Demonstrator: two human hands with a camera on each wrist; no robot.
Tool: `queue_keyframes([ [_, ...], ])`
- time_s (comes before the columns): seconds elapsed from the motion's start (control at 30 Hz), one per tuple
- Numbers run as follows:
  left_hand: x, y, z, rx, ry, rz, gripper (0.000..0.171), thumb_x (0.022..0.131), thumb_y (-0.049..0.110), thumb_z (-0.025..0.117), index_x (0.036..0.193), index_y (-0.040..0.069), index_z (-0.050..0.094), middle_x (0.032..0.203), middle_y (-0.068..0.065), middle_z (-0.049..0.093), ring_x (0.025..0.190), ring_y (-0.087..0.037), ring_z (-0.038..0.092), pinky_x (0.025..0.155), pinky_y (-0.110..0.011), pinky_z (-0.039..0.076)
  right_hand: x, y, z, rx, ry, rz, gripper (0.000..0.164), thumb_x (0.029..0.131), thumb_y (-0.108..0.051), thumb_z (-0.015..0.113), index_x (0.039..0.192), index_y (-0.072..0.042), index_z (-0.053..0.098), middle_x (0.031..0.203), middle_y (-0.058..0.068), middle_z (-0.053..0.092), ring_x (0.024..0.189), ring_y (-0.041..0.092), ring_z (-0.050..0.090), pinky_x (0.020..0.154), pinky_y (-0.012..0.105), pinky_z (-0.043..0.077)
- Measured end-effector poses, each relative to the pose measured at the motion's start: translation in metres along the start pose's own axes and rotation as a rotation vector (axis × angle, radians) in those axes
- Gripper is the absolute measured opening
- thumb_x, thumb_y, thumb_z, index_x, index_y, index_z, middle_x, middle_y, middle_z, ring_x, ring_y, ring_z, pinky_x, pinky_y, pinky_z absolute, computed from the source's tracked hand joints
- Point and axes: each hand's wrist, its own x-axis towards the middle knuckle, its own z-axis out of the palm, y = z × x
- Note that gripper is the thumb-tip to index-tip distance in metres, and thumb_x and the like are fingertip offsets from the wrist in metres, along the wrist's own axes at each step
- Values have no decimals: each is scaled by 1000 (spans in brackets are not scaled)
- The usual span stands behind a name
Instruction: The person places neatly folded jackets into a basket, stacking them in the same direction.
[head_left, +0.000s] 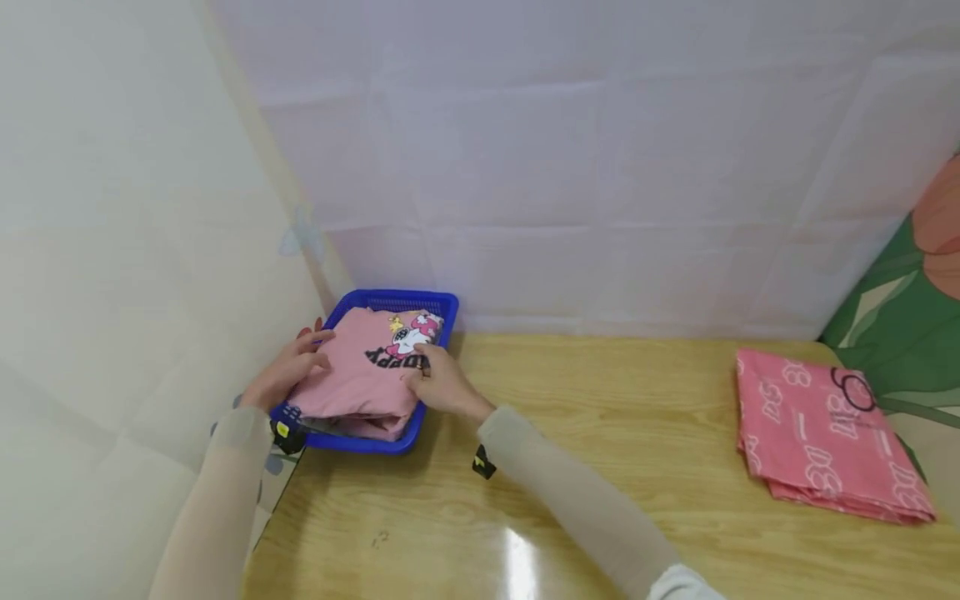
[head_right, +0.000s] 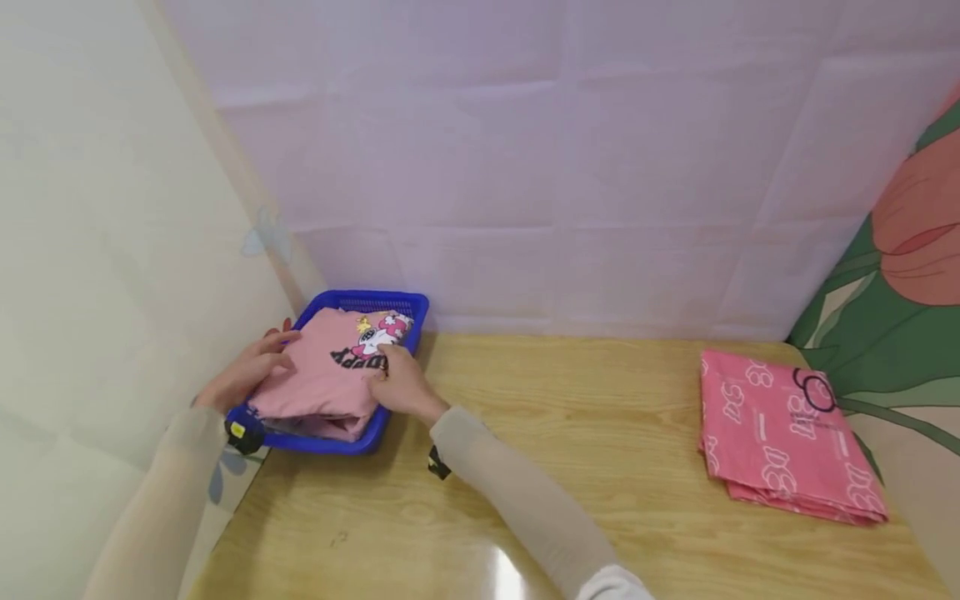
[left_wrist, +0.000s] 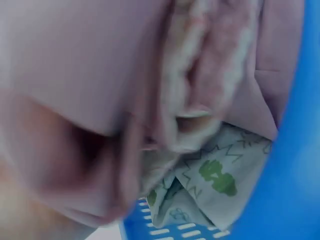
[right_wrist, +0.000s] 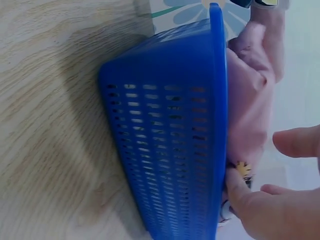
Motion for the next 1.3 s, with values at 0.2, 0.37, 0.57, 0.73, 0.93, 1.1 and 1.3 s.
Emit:
queue_keyframes([
  [0.2,0,-6,0,4,56,10,75,99,6,61,167,0,28,173,-31,19,157,-53,24,128,-63,22,-4,-7,4,-184,-53,-67,56,97,-6,58,151,6,52,153,22,54,138,32,56,119,41,47],
  [0.37,-3,-2,-4,-24,110,19,75,99,4,60,166,-2,29,171,-32,26,158,-49,25,130,-59,21,-7,-12,19,-272,-116,-33,55,101,-8,65,152,6,51,171,29,28,132,30,62,99,27,59],
  [0.57,-8,2,-1,1,56,-13,77,99,10,63,167,0,28,175,-30,16,161,-52,12,129,-68,15,-12,-15,32,-361,-121,0,54,104,-11,65,154,4,51,174,34,11,134,32,65,93,21,61],
  [0.73,-13,6,2,113,28,-27,81,99,19,64,168,1,26,174,-32,18,158,-55,17,125,-73,21,-14,-17,28,-348,-105,-32,53,99,-7,68,150,4,55,171,31,26,149,35,50,113,31,52],
  [0.93,-19,21,3,170,86,-3,77,102,20,65,165,-5,28,171,-31,27,159,-55,18,127,-71,20,-19,-19,15,-264,-108,-49,58,97,-7,69,152,1,52,168,26,29,118,22,64,92,21,58],
  [1.1,-22,36,5,187,98,24,76,105,21,64,165,-6,26,170,-33,27,156,-57,23,125,-69,27,-22,-21,6,-272,-98,-73,55,102,-14,66,153,0,52,164,24,34,129,25,58,107,30,55],
  [1.3,-27,52,10,206,81,44,75,106,20,64,166,-3,26,169,-33,29,148,-63,33,119,-71,38,-26,-21,-5,-222,-114,-91,56,106,-16,63,157,-1,47,163,24,37,140,31,55,118,40,50],
])
